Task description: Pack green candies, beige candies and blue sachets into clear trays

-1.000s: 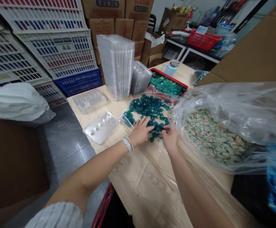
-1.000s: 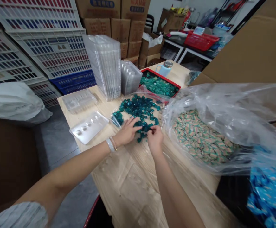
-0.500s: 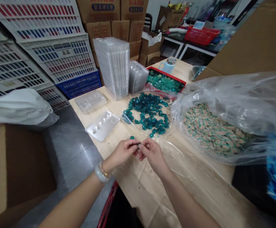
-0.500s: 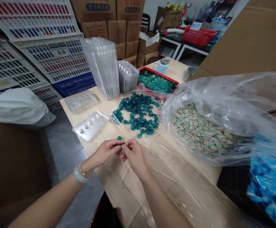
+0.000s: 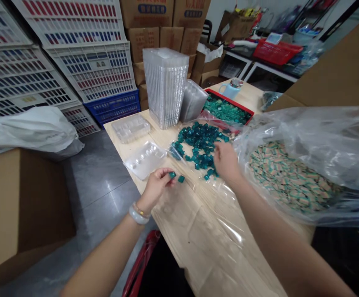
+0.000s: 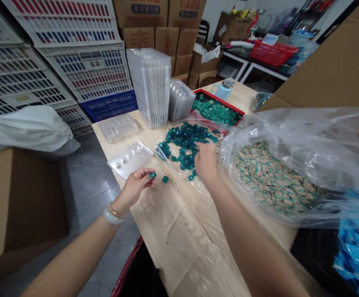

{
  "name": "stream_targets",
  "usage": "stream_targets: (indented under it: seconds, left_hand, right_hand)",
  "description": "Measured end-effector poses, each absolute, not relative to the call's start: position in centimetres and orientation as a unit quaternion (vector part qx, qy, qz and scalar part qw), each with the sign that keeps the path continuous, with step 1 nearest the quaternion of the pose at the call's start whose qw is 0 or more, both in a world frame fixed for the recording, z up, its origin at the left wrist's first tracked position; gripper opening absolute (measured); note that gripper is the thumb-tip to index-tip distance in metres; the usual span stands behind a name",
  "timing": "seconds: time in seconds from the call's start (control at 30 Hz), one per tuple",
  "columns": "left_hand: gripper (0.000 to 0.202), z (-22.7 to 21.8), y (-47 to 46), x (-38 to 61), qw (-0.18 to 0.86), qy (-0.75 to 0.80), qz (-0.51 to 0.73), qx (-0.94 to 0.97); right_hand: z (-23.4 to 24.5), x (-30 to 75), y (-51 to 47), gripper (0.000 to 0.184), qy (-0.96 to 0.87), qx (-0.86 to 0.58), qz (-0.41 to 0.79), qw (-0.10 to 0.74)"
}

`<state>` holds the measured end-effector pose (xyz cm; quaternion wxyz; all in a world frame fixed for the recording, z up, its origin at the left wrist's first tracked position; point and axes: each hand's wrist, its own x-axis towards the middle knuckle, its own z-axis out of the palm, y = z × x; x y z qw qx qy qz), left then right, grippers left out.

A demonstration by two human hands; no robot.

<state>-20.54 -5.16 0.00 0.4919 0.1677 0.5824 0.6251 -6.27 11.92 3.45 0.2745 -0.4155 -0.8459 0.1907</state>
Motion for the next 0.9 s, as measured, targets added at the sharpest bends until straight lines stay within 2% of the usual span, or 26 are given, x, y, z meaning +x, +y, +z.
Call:
stream_targets:
  seconds: [0.17,0.27,0.33,0.43,0.5,0.6,0.67,0.77,0.9]
  left_hand:
    - [0.016,-0.6,-4.3,-18.9,0.531,0.559,0.611,0.18]
    - [0.025,-0.9,-4.8,-18.5,0.538,0.575,0.56,0.258]
    - [0.03,-1.0,-5.7,-18.6,0.481,0.624,0.522,0.328]
    - [0.033,-1.5,-7.2,-18.9,0.271,0.714,0.445,0.467]
    - [0.031,-2.1,-8.1,-18.9,0.172,0.729,0.369,0.55]
    - [0.028,-3.3,-8.7,-18.7,0.129,0.725,0.303,0.605]
    - [0.033,-3.8,-8.9,-18.5,0.114,0.731,0.291,0.607]
    - [0.043,-3.7,-9.0,-18.4,0.098,0.742,0.265,0.608]
    - [0.043,-2.9,-9.2,-18.5,0.075,0.739,0.202,0.639]
  right_hand:
    - [0.7,-7.3,3.6,0.023,-0.871,-0.285,0.336,0.214]
    - [0.0,-7.3,2.0,0.018,-0.854,-0.27,0.392,0.211]
    - [-0.1,-7.2,2.2,0.012,-0.856,-0.276,0.385,0.204]
    - [-0.2,-7.4,2.7,0.008,-0.888,-0.285,0.319,0.166]
    - [-0.6,-7.8,2.5,0.009,-0.916,-0.285,0.257,0.115]
    - [-1.4,-8.7,1.8,0.011,-0.943,-0.27,0.192,0.036]
    - [-1.7,-9.0,1.6,0.012,-0.946,-0.275,0.171,0.018]
    - [-1.8,-8.1,1.7,0.017,-0.939,-0.28,0.195,0.034]
    - [-1.1,-4.7,1.5,0.02,-0.925,-0.304,0.21,0.082]
